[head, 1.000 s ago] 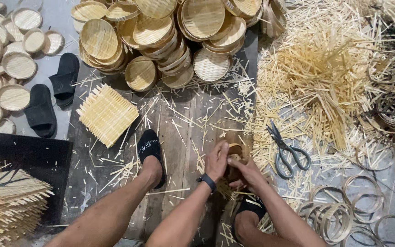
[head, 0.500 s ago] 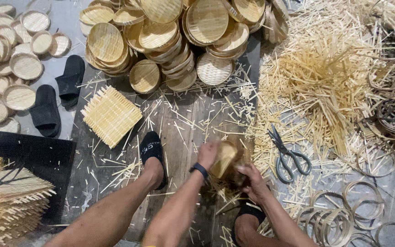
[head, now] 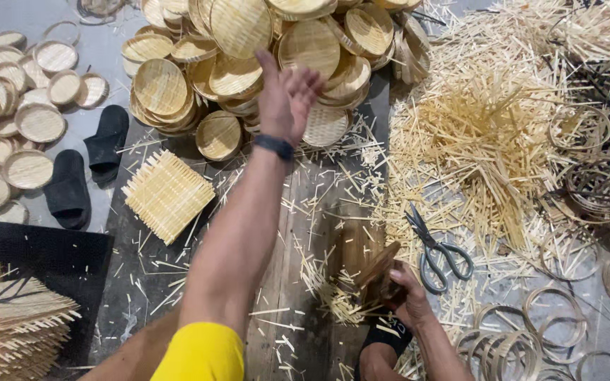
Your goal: The person sits on the floor of a bamboo craft workshop and assembles woven bamboo steamer lids. They pick up circular bamboo rims and woven bamboo mats, trim bamboo strips with scissors, and press the rims and mats together to form basket lids, setting finished lids onto a large pile.
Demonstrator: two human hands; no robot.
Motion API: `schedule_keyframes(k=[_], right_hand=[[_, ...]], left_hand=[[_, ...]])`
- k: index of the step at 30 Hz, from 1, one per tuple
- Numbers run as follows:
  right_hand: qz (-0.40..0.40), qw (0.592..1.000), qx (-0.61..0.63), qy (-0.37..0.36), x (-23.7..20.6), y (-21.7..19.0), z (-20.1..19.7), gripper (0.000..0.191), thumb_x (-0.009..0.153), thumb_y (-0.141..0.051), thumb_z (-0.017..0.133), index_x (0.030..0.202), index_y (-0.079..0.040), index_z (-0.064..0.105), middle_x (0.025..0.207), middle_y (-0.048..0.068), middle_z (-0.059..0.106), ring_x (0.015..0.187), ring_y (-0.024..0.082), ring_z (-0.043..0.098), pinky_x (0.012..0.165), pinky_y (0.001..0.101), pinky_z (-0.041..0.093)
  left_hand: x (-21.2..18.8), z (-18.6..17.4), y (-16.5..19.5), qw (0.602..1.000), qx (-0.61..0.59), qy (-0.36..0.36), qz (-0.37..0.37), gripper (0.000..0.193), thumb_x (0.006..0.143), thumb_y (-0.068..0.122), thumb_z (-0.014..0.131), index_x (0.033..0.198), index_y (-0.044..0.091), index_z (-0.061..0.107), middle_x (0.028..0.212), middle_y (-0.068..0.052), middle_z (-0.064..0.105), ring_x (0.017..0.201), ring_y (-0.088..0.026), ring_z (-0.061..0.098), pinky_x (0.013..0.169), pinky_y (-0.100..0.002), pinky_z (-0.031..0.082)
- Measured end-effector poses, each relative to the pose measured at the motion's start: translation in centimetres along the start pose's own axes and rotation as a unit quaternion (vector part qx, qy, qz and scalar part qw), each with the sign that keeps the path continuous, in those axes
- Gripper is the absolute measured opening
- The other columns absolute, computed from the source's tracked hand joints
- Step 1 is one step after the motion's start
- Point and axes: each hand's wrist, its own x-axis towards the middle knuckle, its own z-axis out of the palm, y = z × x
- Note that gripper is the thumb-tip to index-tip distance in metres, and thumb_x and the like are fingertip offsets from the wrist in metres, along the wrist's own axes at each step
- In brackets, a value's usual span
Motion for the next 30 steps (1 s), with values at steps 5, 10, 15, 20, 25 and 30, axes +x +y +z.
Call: schedule_keyframes(k=[5, 10, 15, 20, 25, 30], right_hand=[[0.015, 0.999, 0.018, -0.035, 0.6, 0.7, 0.7, 0.066, 0.077, -0.026, 0.069, 0.138, -0.008, 0.05, 0.122, 0.011, 0.064, 0.108, 0.025, 0.066, 0.094, 0.0415, 0.055], [0.022, 0.997, -0.04, -0.062, 1.7, 1.2, 0.5, 0.076, 0.085, -0.047, 0.065, 0.148, -0.007, 0.047, 0.13, 0.013, 0.063, 0.116, 0.024, 0.063, 0.096, 0.0385, 0.052], [0.003, 0.968, -0.246, 0.043, 4.5, 2.8, 0.0, 0.066, 0.091, -0.052, 0.063, 0.144, -0.013, 0.059, 0.118, 0.011, 0.07, 0.102, 0.019, 0.064, 0.087, 0.0321, 0.051], [0.037, 0.939, -0.315, 0.131, 6.6, 5.0, -0.4, 0.039, 0.088, -0.031, 0.076, 0.115, -0.002, 0.075, 0.087, 0.012, 0.074, 0.062, 0.02, 0.061, 0.055, 0.0342, 0.05], [0.09, 0.957, -0.248, 0.121, 5.2, 7.0, -2.2, 0.04, 0.091, -0.036, 0.071, 0.11, -0.001, 0.071, 0.08, 0.01, 0.069, 0.056, 0.017, 0.059, 0.05, 0.0307, 0.049], [-0.021, 0.874, -0.442, 0.201, 3.1, 5.3, -5.2, 0.035, 0.097, -0.037, 0.07, 0.101, -0.003, 0.079, 0.071, 0.005, 0.065, 0.06, 0.015, 0.057, 0.055, 0.0296, 0.044]], left_hand=[[-8.4, -7.6, -11.8, 0.958, 0.223, -0.028, -0.178, 0.043, 0.114, 0.037, 0.046, 0.116, -0.003, 0.06, 0.094, -0.012, 0.065, 0.091, -0.027, 0.065, 0.072, -0.037, 0.053], [-20.4, -17.8, -24.0, 0.825, 0.422, 0.029, -0.376, 0.074, 0.103, 0.056, 0.065, 0.134, -0.011, 0.061, 0.125, -0.016, 0.066, 0.114, -0.022, 0.063, 0.099, -0.039, 0.051], [-20.3, -20.3, -24.9, 0.935, 0.3, 0.076, -0.17, 0.047, 0.091, 0.033, 0.075, 0.12, -0.003, 0.069, 0.109, -0.015, 0.076, 0.094, -0.022, 0.07, 0.083, -0.038, 0.057], [-16.3, -22.2, -18.0, 0.84, 0.538, -0.045, -0.052, 0.035, 0.087, 0.025, 0.078, 0.117, 0.009, 0.072, 0.101, -0.008, 0.078, 0.086, -0.019, 0.074, 0.079, -0.033, 0.059], [-10.9, -29.1, -3.6, 0.636, 0.762, 0.053, 0.107, 0.028, 0.092, 0.023, 0.068, 0.114, 0.005, 0.067, 0.116, -0.022, 0.066, 0.115, -0.043, 0.059, 0.1, -0.05, 0.047], [-9.4, -35.6, 3.7, 0.488, 0.858, 0.138, 0.076, 0.061, 0.074, 0.015, 0.077, 0.128, -0.005, 0.056, 0.122, -0.026, 0.063, 0.115, -0.044, 0.06, 0.096, -0.048, 0.05]])
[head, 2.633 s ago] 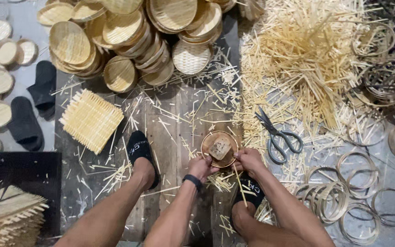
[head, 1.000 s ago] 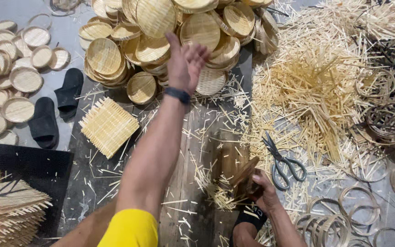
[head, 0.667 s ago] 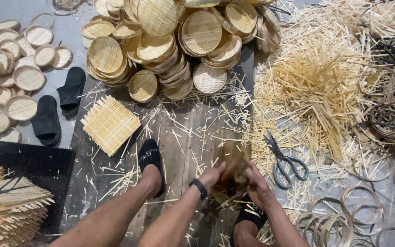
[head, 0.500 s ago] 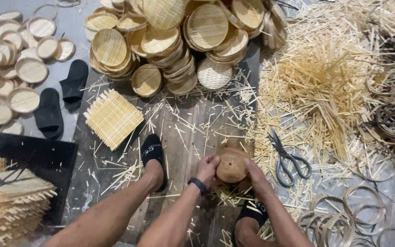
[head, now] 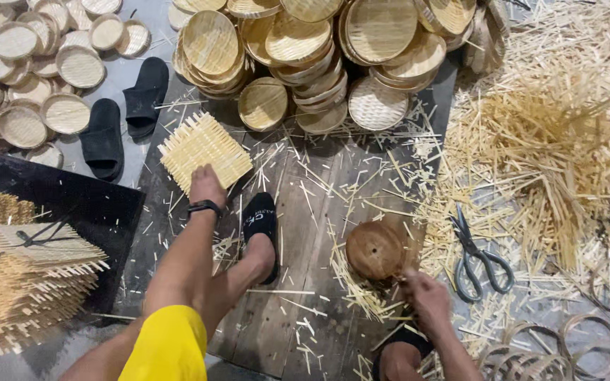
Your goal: The person sits on the floor of a bamboo craft workshop and assembles woven bamboo steamer lids. They pick up circular bamboo rims and woven bamboo mats, trim bamboo strips with scissors, and press the rims and mats together to form basket lids, setting finished lids onto a large pile.
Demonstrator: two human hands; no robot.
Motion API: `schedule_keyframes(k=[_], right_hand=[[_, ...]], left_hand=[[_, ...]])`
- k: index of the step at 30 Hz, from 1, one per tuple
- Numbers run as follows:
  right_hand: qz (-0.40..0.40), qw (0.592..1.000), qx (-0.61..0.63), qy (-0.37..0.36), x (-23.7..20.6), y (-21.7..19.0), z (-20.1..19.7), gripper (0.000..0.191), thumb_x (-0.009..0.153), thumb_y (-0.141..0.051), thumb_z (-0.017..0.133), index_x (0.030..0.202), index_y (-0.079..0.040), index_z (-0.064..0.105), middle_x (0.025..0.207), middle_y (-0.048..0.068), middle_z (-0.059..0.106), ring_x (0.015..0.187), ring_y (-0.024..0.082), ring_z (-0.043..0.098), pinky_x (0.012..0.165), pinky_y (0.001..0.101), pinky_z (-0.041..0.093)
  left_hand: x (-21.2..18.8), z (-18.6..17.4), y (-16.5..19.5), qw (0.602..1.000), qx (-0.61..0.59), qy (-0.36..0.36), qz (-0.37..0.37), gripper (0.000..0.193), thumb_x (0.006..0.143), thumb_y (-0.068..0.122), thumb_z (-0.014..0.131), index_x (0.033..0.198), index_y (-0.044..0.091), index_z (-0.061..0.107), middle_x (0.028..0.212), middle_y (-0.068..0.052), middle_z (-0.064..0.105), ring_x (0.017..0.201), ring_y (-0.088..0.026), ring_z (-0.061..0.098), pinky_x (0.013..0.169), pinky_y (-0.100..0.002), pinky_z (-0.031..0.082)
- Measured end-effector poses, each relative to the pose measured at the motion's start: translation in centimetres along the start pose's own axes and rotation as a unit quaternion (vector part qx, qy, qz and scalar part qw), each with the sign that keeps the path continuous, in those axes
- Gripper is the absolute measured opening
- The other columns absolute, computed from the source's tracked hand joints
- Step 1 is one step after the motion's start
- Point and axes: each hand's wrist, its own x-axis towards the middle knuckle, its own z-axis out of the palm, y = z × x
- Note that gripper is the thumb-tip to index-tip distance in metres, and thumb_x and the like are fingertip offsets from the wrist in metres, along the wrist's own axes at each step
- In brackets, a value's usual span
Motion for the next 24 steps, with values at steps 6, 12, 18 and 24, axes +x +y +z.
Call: schedule_keyframes(k=[6, 12, 18, 24], right_hand=[[-0.336, 0.876, -0.196, 0.283, 0.3, -4.6, -8.9, 0.016, 0.103, -0.023, 0.072, 0.104, -0.007, 0.075, 0.094, 0.007, 0.07, 0.089, 0.022, 0.065, 0.087, 0.036, 0.05], [-0.376, 0.846, -0.255, 0.279, -1.0, -8.3, -8.8, 0.015, 0.096, -0.016, 0.074, 0.109, -0.007, 0.075, 0.103, 0.01, 0.071, 0.101, 0.026, 0.065, 0.096, 0.0396, 0.05], [-0.171, 0.983, 0.069, -0.002, 0.5, -7.9, -4.7, 0.032, 0.101, -0.029, 0.061, 0.114, -0.002, 0.073, 0.095, 0.007, 0.075, 0.086, 0.018, 0.071, 0.08, 0.0284, 0.058], [0.025, 0.969, 0.214, -0.118, 1.9, -6.5, 0.3, 0.039, 0.096, -0.019, 0.074, 0.123, 0.009, 0.067, 0.095, 0.013, 0.07, 0.071, 0.015, 0.058, 0.062, 0.0296, 0.047]], left_hand=[[1.8, -1.5, -3.8, 0.987, -0.14, -0.075, 0.002, 0.032, 0.09, 0.023, 0.069, 0.119, 0.01, 0.073, 0.104, -0.022, 0.074, 0.096, -0.036, 0.073, 0.091, -0.045, 0.056], [1.9, -8.9, -2.5, 0.99, -0.053, 0.098, 0.091, 0.023, 0.085, 0.022, 0.074, 0.104, 0.01, 0.079, 0.094, -0.018, 0.075, 0.09, -0.038, 0.07, 0.081, -0.048, 0.057], [-4.6, -7.6, 12.0, 0.864, -0.195, 0.124, 0.447, 0.032, 0.075, 0.011, 0.07, 0.107, 0.009, 0.07, 0.096, -0.011, 0.069, 0.087, -0.032, 0.066, 0.072, -0.045, 0.055], [-20.1, 0.4, 22.0, 0.78, -0.153, 0.015, 0.607, 0.042, 0.085, 0.01, 0.066, 0.126, 0.001, 0.061, 0.128, -0.021, 0.068, 0.114, -0.033, 0.066, 0.095, -0.047, 0.053]])
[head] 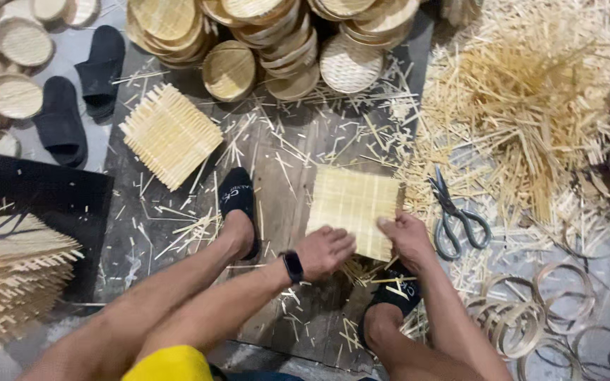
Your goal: The person sits on the floor of a bamboo craft workshop and assembles woven bamboo steamer lids. They pick up circular bamboo rims and woven bamboo mats, trim bamboo strips with scissors, and press the rims and mats together to form basket lids, setting finished lids onto a large pile.
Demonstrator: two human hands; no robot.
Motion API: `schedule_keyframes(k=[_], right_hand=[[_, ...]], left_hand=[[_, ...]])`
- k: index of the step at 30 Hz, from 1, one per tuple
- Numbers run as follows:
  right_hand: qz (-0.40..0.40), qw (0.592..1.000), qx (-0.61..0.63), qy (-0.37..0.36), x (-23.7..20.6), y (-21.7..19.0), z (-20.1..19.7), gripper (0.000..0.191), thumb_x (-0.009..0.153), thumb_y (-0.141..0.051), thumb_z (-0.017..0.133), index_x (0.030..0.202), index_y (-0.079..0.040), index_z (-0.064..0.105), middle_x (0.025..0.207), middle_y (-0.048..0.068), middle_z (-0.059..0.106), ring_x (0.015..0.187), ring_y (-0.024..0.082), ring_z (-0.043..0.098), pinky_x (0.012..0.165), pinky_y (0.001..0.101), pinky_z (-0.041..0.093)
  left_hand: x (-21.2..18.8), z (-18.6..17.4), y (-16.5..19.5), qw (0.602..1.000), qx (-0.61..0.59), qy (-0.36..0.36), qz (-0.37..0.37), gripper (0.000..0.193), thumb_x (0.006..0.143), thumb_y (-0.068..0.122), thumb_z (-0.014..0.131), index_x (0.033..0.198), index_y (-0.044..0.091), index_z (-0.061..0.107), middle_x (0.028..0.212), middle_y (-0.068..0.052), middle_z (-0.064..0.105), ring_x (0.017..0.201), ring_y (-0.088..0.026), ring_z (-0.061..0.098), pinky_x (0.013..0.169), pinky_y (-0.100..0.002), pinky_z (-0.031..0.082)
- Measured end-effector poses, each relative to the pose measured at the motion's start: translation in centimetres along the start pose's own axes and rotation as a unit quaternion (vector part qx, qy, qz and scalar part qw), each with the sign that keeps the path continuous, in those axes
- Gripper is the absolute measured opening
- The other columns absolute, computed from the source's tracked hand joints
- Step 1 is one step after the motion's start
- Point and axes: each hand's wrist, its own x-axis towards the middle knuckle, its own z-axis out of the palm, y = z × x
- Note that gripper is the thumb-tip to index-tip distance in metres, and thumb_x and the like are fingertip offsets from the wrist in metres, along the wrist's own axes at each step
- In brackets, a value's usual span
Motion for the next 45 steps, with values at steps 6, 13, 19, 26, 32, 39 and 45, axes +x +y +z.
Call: schedule_keyframes(k=[6, 13, 19, 26, 32, 39, 45], right_hand=[[-0.084, 0.989, -0.103, 0.059, 0.5, 2.3, 1.3, 0.029, 0.086, -0.009, 0.08, 0.11, 0.004, 0.071, 0.091, 0.009, 0.075, 0.073, 0.009, 0.065, 0.063, 0.0237, 0.052], [-0.055, 0.995, -0.048, 0.066, 1.2, 3.6, 1.1, 0.031, 0.082, -0.009, 0.083, 0.108, 0.003, 0.072, 0.089, 0.007, 0.076, 0.072, 0.009, 0.065, 0.062, 0.0241, 0.052], [-0.097, 0.99, -0.077, 0.069, 1.8, 3.1, 3.7, 0.034, 0.081, -0.012, 0.084, 0.109, 0.003, 0.075, 0.095, 0.008, 0.079, 0.082, 0.013, 0.073, 0.075, 0.0278, 0.061], [-0.159, 0.983, -0.007, 0.09, 1.8, 1.7, 5.3, 0.039, 0.085, -0.013, 0.089, 0.116, 0.001, 0.07, 0.088, 0.013, 0.072, 0.081, 0.014, 0.062, 0.071, 0.032, 0.054], [-0.236, 0.822, -0.109, 0.506, -2.3, 1.8, -13.3, 0.01, 0.097, -0.011, 0.073, 0.104, -0.006, 0.069, 0.085, 0.006, 0.07, 0.074, 0.014, 0.062, 0.069, 0.0293, 0.052], [0.056, 0.79, -0.26, 0.552, -10.5, 5.9, -25.3, 0.043, 0.077, -0.032, 0.09, 0.107, -0.005, 0.074, 0.096, 0.015, 0.075, 0.088, 0.028, 0.072, 0.081, 0.0404, 0.055], [-0.005, 0.748, -0.338, 0.571, -9.1, 2.2, -22.9, 0.016, 0.086, -0.021, 0.082, 0.097, -0.009, 0.082, 0.093, 0.014, 0.075, 0.08, 0.028, 0.07, 0.075, 0.0433, 0.055]], left_hand=[[-2.5, 1.5, -1.4, 0.961, -0.153, 0.073, -0.217, 0.044, 0.076, 0.022, 0.087, 0.111, 0.007, 0.065, 0.116, -0.015, 0.069, 0.112, -0.034, 0.064, 0.101, -0.048, 0.052], [-3.7, 7.6, -8.0, 0.652, -0.453, 0.07, -0.604, 0.031, 0.076, 0.016, 0.089, 0.094, -0.005, 0.075, 0.085, -0.008, 0.073, 0.073, -0.012, 0.063, 0.068, -0.031, 0.055], [-6.2, 7.0, -9.9, 0.61, -0.533, 0.078, -0.581, 0.028, 0.081, 0.014, 0.084, 0.102, -0.002, 0.076, 0.091, -0.005, 0.076, 0.076, -0.012, 0.067, 0.069, -0.027, 0.053], [-7.2, 4.5, -11.9, 0.556, -0.483, 0.074, -0.672, 0.038, 0.079, 0.007, 0.08, 0.114, -0.002, 0.067, 0.093, -0.006, 0.07, 0.078, -0.016, 0.065, 0.066, -0.031, 0.052], [-9.6, 4.1, -14.0, 0.605, -0.436, 0.103, -0.658, 0.067, 0.087, 0.011, 0.079, 0.145, 0.0, 0.046, 0.099, -0.013, 0.065, 0.071, -0.018, 0.062, 0.056, -0.028, 0.049], [-12.7, 1.6, -15.6, 0.556, -0.462, 0.185, -0.666, 0.063, 0.092, 0.007, 0.068, 0.147, -0.001, 0.038, 0.105, -0.014, 0.069, 0.084, -0.024, 0.074, 0.071, -0.034, 0.061], [-8.2, -1.5, -13.5, 0.732, -0.288, 0.297, -0.541, 0.048, 0.1, 0.004, 0.077, 0.139, -0.009, 0.052, 0.126, -0.017, 0.065, 0.107, -0.022, 0.068, 0.093, -0.031, 0.057]])
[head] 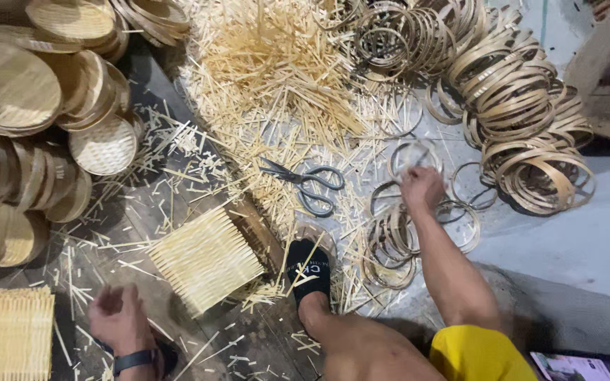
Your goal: The person sits on the floor of a bamboo craft workshop and assembles woven bamboo steamer lids. They pick up circular bamboo rims and woven bamboo mats, trim bamboo strips with scissors, and press the rims and mats together to form basket lids, setting finished lids onto a large pile.
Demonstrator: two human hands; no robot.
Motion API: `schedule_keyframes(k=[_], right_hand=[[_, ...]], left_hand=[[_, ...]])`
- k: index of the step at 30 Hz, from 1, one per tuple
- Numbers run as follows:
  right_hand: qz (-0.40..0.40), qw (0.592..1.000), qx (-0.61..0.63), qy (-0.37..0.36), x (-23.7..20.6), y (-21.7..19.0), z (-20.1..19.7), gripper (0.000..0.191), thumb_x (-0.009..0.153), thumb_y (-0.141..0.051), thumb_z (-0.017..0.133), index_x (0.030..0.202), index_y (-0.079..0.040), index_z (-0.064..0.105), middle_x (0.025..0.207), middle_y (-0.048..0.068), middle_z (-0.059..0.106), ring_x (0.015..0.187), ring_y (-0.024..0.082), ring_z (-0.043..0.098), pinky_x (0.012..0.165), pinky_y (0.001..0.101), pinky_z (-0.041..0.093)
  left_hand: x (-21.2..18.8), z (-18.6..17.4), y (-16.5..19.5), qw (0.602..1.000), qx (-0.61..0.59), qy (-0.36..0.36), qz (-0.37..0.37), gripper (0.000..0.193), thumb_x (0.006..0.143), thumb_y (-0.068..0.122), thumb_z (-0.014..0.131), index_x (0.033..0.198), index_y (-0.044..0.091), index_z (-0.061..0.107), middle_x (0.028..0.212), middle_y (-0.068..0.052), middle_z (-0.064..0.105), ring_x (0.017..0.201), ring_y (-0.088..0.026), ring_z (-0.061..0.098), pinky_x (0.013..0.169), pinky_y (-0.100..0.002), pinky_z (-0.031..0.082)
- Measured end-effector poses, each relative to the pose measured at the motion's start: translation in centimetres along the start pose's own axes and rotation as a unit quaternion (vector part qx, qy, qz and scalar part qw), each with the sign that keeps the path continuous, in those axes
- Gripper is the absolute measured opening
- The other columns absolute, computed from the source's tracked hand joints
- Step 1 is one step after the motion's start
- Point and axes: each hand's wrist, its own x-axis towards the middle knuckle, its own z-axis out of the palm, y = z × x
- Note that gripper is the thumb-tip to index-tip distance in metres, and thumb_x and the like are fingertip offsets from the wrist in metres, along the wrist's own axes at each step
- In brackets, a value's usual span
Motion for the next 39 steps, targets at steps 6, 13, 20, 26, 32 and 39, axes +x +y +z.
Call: schedule_keyframes(k=[6, 13, 20, 26, 32, 39], right_hand=[[-0.078, 0.831, 0.453, -0.314, -3.5, -12.6, -3.3, 0.014, 0.095, -0.015, 0.07, 0.098, -0.001, 0.072, 0.082, 0.008, 0.073, 0.074, 0.016, 0.072, 0.07, 0.0302, 0.061], [-0.126, 0.728, 0.48, -0.472, -10.0, -24.8, -12.3, 0.022, 0.102, -0.024, 0.07, 0.103, -0.002, 0.071, 0.081, 0.008, 0.07, 0.071, 0.018, 0.067, 0.067, 0.0348, 0.055], [-0.735, 0.637, 0.21, -0.104, -14.3, -27.4, -20.0, 0.03, 0.086, -0.023, 0.076, 0.11, -0.006, 0.069, 0.097, 0.009, 0.066, 0.084, 0.029, 0.067, 0.071, 0.0386, 0.056], [-0.753, 0.626, 0.13, -0.155, -17.3, -28.3, -20.1, 0.02, 0.086, -0.021, 0.08, 0.098, -0.008, 0.072, 0.077, 0.006, 0.06, 0.065, 0.022, 0.063, 0.05, 0.0368, 0.05], [-0.781, 0.602, 0.085, -0.144, -18.7, -29.7, -19.0, 0.006, 0.091, -0.009, 0.074, 0.096, -0.006, 0.073, 0.082, 0.006, 0.063, 0.067, 0.019, 0.065, 0.051, 0.0314, 0.053], [-0.669, 0.619, 0.258, -0.321, -19.0, -29.5, -16.2, 0.005, 0.089, -0.01, 0.077, 0.092, -0.01, 0.073, 0.096, 0.006, 0.065, 0.086, 0.016, 0.067, 0.067, 0.0268, 0.063]], left_hand=[[-6.3, 9.0, 14.1, 0.926, 0.11, -0.177, 0.316, 0.036, 0.091, 0.012, 0.079, 0.124, 0.007, 0.066, 0.121, -0.011, 0.07, 0.106, -0.022, 0.068, 0.091, -0.034, 0.057], [-13.3, 14.5, 22.0, 0.894, -0.044, -0.289, 0.34, 0.023, 0.1, 0.012, 0.075, 0.123, 0.01, 0.073, 0.105, -0.006, 0.075, 0.098, -0.02, 0.071, 0.09, -0.034, 0.057], [-12.8, 11.6, 23.0, 0.837, -0.328, -0.41, -0.153, 0.026, 0.105, 0.022, 0.063, 0.114, 0.0, 0.072, 0.077, 0.002, 0.056, 0.063, -0.007, 0.047, 0.053, -0.023, 0.038], [-12.2, 9.2, 25.8, 0.804, -0.313, -0.409, -0.297, 0.051, 0.1, 0.051, 0.047, 0.117, 0.009, 0.071, 0.07, 0.002, 0.055, 0.053, -0.009, 0.043, 0.043, -0.024, 0.031], [-11.2, 8.8, 25.4, 0.762, -0.357, -0.472, -0.263, 0.075, 0.105, 0.077, 0.032, 0.098, 0.009, 0.065, 0.066, 0.005, 0.056, 0.05, -0.006, 0.044, 0.041, -0.022, 0.035], [-8.0, 8.3, 19.2, 0.82, -0.265, -0.301, -0.408, 0.068, 0.099, 0.063, 0.043, 0.11, 0.0, 0.064, 0.081, -0.004, 0.064, 0.067, -0.013, 0.06, 0.061, -0.029, 0.054]])
